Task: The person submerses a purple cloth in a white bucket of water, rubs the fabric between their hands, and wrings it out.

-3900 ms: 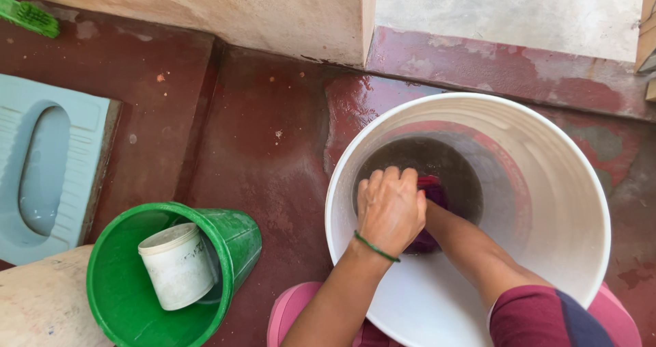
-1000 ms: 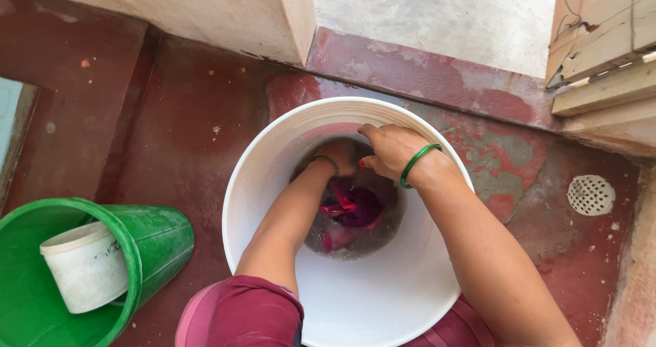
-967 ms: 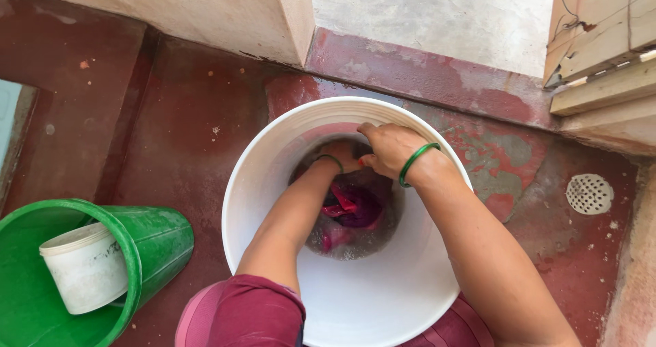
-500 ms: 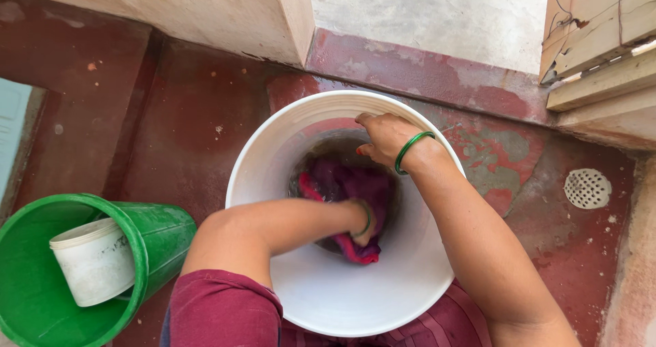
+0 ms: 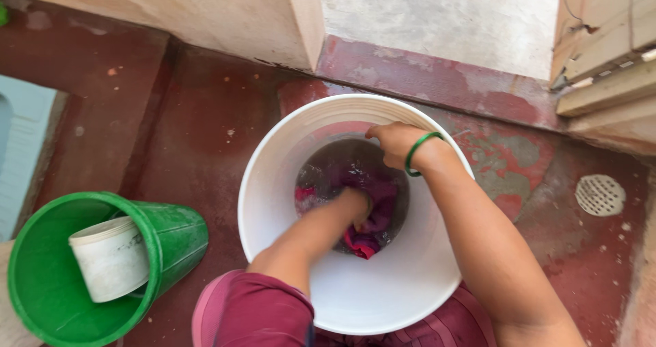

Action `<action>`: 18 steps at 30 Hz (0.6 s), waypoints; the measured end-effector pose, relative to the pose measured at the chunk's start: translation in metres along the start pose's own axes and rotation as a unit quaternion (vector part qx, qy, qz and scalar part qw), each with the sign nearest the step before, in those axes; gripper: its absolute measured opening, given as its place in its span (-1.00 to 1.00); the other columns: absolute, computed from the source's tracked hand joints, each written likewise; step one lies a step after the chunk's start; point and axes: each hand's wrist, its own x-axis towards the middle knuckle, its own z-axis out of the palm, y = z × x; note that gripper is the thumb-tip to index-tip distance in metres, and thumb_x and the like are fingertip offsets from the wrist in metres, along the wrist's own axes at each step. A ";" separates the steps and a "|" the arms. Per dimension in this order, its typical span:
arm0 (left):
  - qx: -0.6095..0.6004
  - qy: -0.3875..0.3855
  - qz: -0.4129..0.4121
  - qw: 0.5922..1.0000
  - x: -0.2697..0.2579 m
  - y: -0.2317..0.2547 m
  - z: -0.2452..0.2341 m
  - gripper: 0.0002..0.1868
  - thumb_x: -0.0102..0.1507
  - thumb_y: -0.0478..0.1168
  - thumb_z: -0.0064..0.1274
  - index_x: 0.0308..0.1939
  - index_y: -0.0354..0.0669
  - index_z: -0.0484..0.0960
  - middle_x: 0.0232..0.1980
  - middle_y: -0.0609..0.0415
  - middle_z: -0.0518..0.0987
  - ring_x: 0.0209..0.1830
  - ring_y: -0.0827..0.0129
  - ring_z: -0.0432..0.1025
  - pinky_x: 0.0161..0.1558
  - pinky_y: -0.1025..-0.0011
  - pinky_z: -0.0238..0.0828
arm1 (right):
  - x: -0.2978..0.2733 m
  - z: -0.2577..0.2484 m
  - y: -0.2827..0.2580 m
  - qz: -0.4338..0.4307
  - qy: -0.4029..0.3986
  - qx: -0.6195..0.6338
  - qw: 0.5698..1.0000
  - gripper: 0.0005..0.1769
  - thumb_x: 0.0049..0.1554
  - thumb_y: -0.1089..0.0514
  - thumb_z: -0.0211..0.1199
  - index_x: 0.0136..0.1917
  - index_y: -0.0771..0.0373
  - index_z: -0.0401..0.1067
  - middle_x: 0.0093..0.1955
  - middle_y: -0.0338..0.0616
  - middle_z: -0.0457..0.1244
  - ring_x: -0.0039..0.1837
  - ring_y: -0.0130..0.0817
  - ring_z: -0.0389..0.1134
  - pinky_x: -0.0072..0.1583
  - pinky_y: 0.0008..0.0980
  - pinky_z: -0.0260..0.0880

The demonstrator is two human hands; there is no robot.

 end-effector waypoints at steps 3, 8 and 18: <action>-0.134 0.088 -0.108 0.981 -0.003 -0.039 -0.060 -0.34 0.13 0.05 0.22 0.27 -0.09 0.54 0.28 -0.08 0.55 0.30 0.11 0.45 0.21 0.07 0.37 | 0.003 0.007 0.005 0.015 0.019 -0.080 0.997 -0.26 -0.02 0.39 0.15 0.44 0.07 0.33 0.28 0.15 0.32 0.36 0.05 0.32 0.34 -0.12 0.31; -0.294 0.189 -0.179 0.920 -0.020 -0.071 -0.087 -0.15 0.14 0.26 0.15 0.40 -0.09 0.36 0.37 -0.10 0.44 0.39 0.06 0.34 0.29 -0.04 0.20 | 0.009 0.011 0.007 0.023 0.040 -0.071 0.996 -0.25 -0.02 0.39 0.16 0.45 0.10 0.31 0.28 0.19 0.31 0.36 0.06 0.31 0.34 -0.08 0.30; -0.029 0.019 0.014 0.999 -0.075 -0.002 -0.085 -0.31 0.15 0.04 0.04 0.28 -0.30 0.65 0.18 -0.27 0.69 0.22 0.04 0.57 0.20 0.15 0.49 | 0.008 0.005 0.002 0.033 0.041 -0.074 0.996 -0.29 0.07 0.32 0.09 0.50 0.08 0.24 0.16 0.21 0.36 0.25 0.08 0.39 0.27 -0.02 0.36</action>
